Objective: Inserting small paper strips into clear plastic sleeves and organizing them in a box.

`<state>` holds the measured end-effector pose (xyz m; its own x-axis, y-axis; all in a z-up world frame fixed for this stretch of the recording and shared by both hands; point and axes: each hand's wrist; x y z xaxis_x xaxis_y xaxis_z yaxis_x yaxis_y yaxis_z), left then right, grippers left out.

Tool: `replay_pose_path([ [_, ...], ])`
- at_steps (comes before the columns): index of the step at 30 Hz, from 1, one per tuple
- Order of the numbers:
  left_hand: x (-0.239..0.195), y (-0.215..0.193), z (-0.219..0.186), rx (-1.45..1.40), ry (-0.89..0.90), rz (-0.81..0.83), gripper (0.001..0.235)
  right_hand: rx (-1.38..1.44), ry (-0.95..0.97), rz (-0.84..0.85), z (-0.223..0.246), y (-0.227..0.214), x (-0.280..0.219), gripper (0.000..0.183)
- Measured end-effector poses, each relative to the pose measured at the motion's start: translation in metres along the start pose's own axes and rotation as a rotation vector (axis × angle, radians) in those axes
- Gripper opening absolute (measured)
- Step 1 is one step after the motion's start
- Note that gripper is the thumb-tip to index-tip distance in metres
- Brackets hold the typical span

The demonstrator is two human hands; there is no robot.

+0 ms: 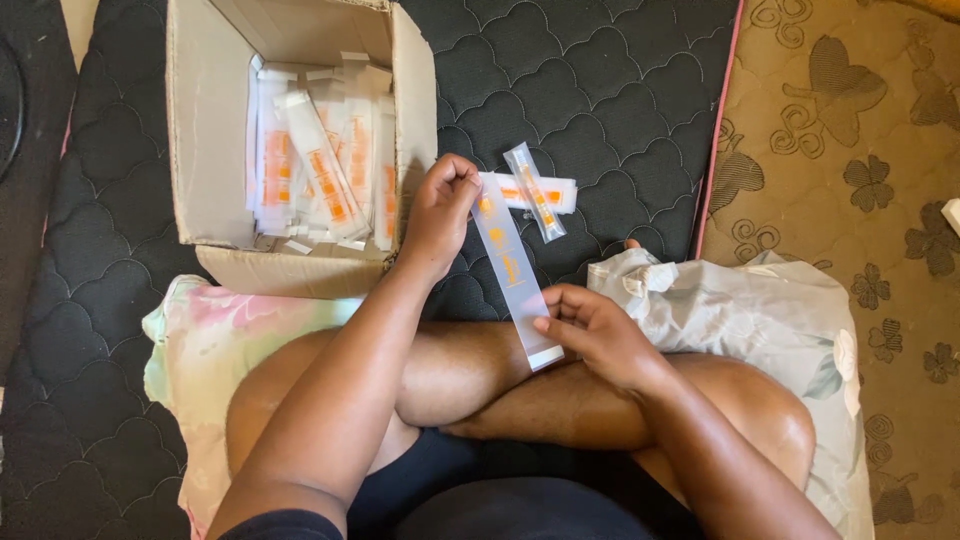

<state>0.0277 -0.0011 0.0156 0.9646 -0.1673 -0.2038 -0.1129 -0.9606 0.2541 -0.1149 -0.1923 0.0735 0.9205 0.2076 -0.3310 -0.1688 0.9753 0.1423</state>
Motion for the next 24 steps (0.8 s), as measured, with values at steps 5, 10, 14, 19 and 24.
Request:
replay_pose_path([
  [5, -0.002, 0.001, -0.003, -0.009, -0.009, 0.008, 0.007, 0.005, 0.03, -0.047, -0.004, 0.003, -0.012, 0.016],
  [10, -0.003, 0.004, -0.005, 0.003, 0.011, 0.011, 0.007, -0.006, 0.036, -0.058, -0.014, 0.0, -0.019, 0.013],
  [14, -0.004, 0.005, -0.006, 0.005, 0.03, 0.019, 0.008, -0.02, 0.03, -0.068, -0.016, 0.002, -0.025, 0.013],
  [19, -0.002, 0.003, -0.001, 0.013, 0.037, 0.007, 0.007, -0.028, 0.035, -0.091, -0.017, 0.006, -0.031, 0.013],
  [24, -0.001, 0.003, 0.001, 0.016, 0.037, 0.029, 0.006, -0.024, 0.059, -0.145, -0.011, 0.012, -0.033, 0.009],
])
Point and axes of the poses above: each hand's wrist, its own x-axis towards the middle knuckle, its own y-axis out of the palm, z = x × y, and after that the axes turned 6 degrees about -y, right-handed
